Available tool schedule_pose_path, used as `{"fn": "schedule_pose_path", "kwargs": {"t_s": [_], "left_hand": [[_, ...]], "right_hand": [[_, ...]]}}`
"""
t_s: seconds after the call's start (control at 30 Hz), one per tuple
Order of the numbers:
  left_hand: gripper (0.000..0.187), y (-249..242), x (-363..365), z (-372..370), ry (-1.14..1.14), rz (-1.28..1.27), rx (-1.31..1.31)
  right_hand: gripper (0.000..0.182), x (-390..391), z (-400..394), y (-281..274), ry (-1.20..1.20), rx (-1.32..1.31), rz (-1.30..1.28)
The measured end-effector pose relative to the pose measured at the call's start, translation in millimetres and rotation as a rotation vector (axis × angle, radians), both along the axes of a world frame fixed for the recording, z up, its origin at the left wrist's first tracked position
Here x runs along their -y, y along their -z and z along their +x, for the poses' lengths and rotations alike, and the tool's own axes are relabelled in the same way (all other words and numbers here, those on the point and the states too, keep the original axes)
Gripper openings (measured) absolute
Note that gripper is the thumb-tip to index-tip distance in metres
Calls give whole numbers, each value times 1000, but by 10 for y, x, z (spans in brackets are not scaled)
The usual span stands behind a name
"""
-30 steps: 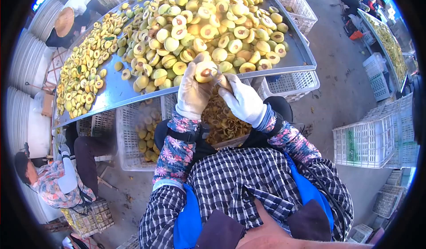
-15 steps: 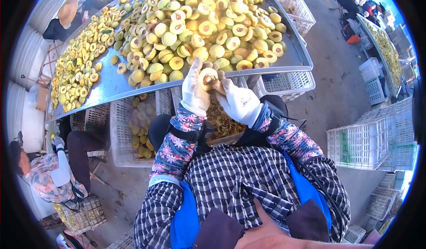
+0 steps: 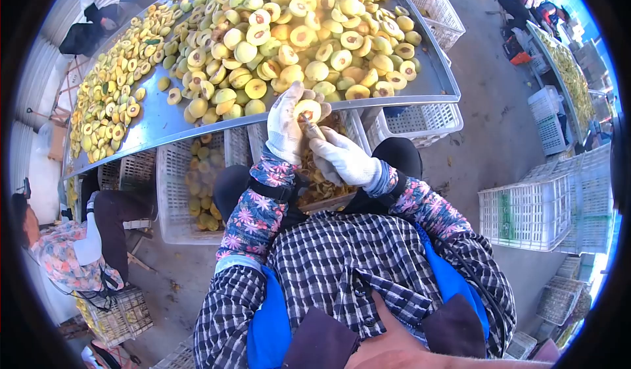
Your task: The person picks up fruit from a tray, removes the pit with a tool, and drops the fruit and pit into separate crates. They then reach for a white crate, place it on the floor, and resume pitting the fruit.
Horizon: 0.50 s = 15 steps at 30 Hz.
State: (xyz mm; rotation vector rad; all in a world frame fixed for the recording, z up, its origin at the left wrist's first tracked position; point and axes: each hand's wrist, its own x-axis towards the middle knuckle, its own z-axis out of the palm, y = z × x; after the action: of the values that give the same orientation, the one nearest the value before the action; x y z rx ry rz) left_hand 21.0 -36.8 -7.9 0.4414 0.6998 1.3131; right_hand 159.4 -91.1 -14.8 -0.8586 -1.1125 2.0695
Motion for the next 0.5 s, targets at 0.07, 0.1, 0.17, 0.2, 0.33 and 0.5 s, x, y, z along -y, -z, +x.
{"fn": "schedule_pose_path", "kwargs": {"t_s": [0.07, 0.1, 0.17, 0.2, 0.33, 0.5], "left_hand": [[25, 26, -27, -32, 94, -58, 95], [25, 19, -27, -32, 90, -60, 98], [27, -18, -31, -45, 213, -76, 132], [26, 9, -49, -27, 200, -113, 163], [26, 77, -68, 62, 70, -189, 130], [24, 376, -258, -154, -215, -207, 150]], "right_hand": [[30, -11, 38, -5, 5, -24, -15], [29, -37, 95, -2, -45, -79, -76], [29, -51, 132, -15, -102, -135, -140], [30, -44, 136, -43, -106, -178, -228], [27, 19, 13, 66, 7, -145, -156], [27, 109, 52, 605, 158, 264, 666]]}}
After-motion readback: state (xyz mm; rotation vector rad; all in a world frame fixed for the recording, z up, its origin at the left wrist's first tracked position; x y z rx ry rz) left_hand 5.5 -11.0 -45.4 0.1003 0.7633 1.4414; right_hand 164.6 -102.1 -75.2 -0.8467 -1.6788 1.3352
